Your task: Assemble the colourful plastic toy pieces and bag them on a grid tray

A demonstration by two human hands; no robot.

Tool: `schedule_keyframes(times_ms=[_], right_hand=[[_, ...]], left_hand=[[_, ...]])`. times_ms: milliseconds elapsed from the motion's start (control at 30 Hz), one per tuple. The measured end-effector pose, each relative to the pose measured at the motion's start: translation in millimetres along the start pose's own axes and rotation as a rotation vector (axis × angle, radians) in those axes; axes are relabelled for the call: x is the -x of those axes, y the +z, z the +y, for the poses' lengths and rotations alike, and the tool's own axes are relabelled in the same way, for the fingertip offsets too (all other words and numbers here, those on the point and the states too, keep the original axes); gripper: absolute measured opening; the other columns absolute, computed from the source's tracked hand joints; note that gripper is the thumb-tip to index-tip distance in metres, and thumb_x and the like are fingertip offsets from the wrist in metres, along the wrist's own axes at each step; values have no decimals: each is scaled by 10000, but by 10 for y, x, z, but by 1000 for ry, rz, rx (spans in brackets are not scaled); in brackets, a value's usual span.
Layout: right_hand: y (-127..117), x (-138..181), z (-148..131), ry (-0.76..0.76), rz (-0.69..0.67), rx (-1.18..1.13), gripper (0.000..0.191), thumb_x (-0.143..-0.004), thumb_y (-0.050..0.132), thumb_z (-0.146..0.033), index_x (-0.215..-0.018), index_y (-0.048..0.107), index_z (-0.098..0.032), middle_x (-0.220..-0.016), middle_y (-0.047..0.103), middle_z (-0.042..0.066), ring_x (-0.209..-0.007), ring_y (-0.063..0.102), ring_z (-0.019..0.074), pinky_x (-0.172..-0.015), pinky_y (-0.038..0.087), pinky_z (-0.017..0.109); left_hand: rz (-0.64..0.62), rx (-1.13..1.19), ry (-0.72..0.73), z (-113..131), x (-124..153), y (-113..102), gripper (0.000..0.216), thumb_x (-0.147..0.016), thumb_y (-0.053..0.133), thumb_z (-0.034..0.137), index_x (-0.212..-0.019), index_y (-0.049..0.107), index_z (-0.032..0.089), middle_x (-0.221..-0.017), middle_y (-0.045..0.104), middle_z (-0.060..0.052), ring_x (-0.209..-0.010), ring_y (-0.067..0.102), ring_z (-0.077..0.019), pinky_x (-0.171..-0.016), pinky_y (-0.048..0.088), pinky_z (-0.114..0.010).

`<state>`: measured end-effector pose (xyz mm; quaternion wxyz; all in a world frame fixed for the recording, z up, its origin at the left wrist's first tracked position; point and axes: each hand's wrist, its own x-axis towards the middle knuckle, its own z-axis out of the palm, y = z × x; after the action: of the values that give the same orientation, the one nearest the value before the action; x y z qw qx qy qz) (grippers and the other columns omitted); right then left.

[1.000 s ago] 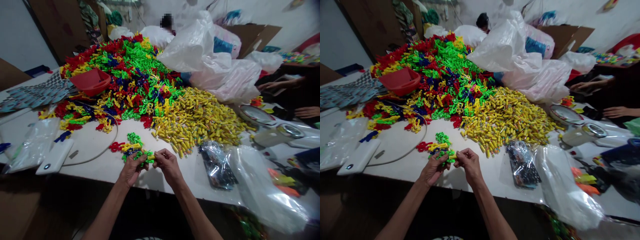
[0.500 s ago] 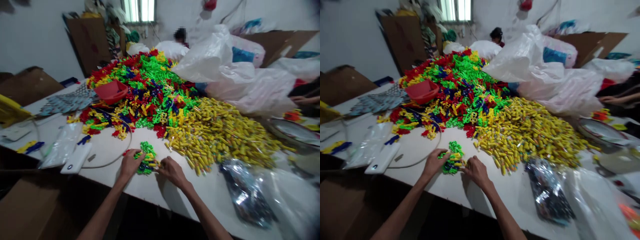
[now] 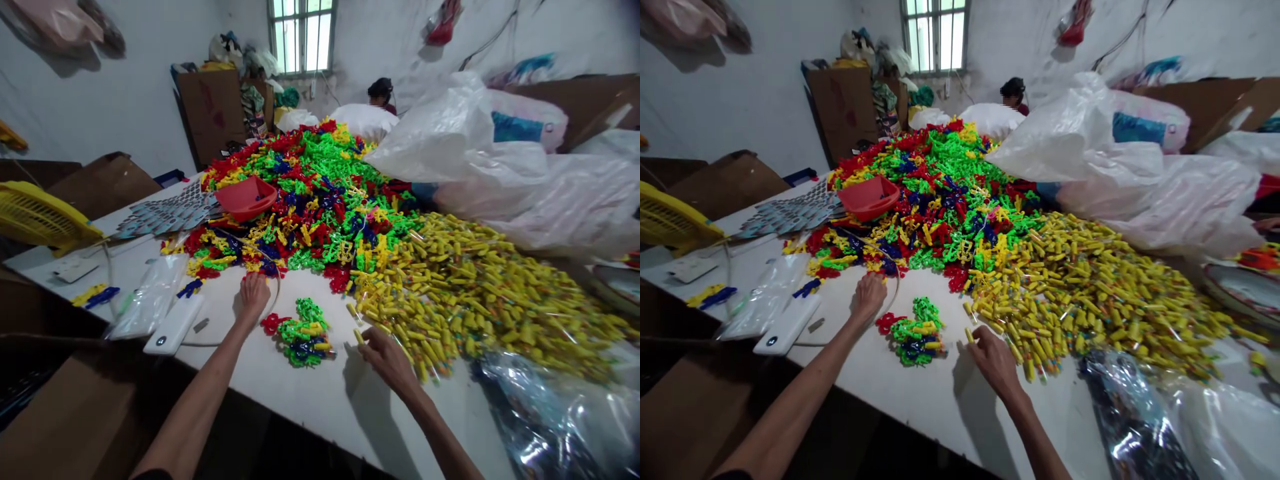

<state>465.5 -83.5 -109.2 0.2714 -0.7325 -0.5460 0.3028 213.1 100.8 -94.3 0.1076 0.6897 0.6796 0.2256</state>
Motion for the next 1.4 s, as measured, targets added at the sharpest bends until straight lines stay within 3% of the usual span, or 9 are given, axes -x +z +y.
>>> schedule_keyframes(times_ms=[167,333,400,500,733,900,1033,1233,1400], right_hand=[[-84,107,-187,-33,-81,-698,326,-722,602,-436,-878,595,-150,-560,480,-38,-498,441,105,-482,331,230],[-149,128,-424,-44,-80,-997,255,-705,659,-383,-751,623,-135,-588,504,-32,-457,415,60,-458,303,211],[-161,143,-428,-47,-187,-1028,228,-704,668,-357,-706,623,-134,-545,501,-36,-436,409,54,-447,292,204],[-154,191,-375,-54,-332,-1054,211,-702,680,-330,-674,633,-126,-512,514,-33,-419,416,48,-441,292,196],[-72,281,-292,-20,-464,-1187,227,-651,724,-334,-721,684,-122,-511,548,-23,-394,453,49,-425,294,191],[-132,353,-342,-110,-291,-915,242,-687,696,-359,-746,700,-124,-506,557,-13,-457,480,76,-484,364,212],[-101,317,-297,-67,-178,-719,276,-692,682,-392,-727,700,-119,-464,534,-14,-456,474,93,-478,362,223],[93,72,-193,-17,-219,-913,314,-672,700,-427,-747,706,-122,-584,583,12,-517,473,95,-519,368,236],[141,-2,-302,22,-204,-1097,309,-657,720,-416,-755,706,-123,-584,593,13,-501,454,84,-506,347,227]], left_hand=[[-151,195,127,241,499,-158,167,-804,472,282,-816,588,163,-892,634,-69,-888,577,-198,-811,435,-327],[-703,842,75,634,1120,-296,296,-723,606,438,-748,531,154,-675,602,5,-587,532,-97,-541,395,-206],[-803,953,3,712,1269,-323,305,-672,673,407,-709,514,148,-623,579,20,-533,487,-71,-504,354,-186],[-809,976,-35,738,1367,-308,317,-620,727,360,-677,499,148,-572,539,43,-483,446,-52,-467,331,-175],[-884,1127,37,682,1440,-205,340,-586,750,365,-659,500,146,-572,516,44,-468,459,-57,-442,353,-180],[-802,896,81,635,1467,-120,289,-620,719,363,-638,529,146,-587,522,38,-471,467,-63,-449,352,-192],[-740,735,144,628,1369,-18,281,-626,701,374,-617,536,147,-582,507,48,-501,456,-65,-466,337,-192],[-804,722,178,634,967,-65,243,-636,686,358,-733,662,137,-665,624,-2,-612,543,-116,-559,411,-220],[-731,975,-26,614,935,-63,269,-643,694,362,-788,662,138,-718,652,-16,-646,576,-124,-629,456,-241]])
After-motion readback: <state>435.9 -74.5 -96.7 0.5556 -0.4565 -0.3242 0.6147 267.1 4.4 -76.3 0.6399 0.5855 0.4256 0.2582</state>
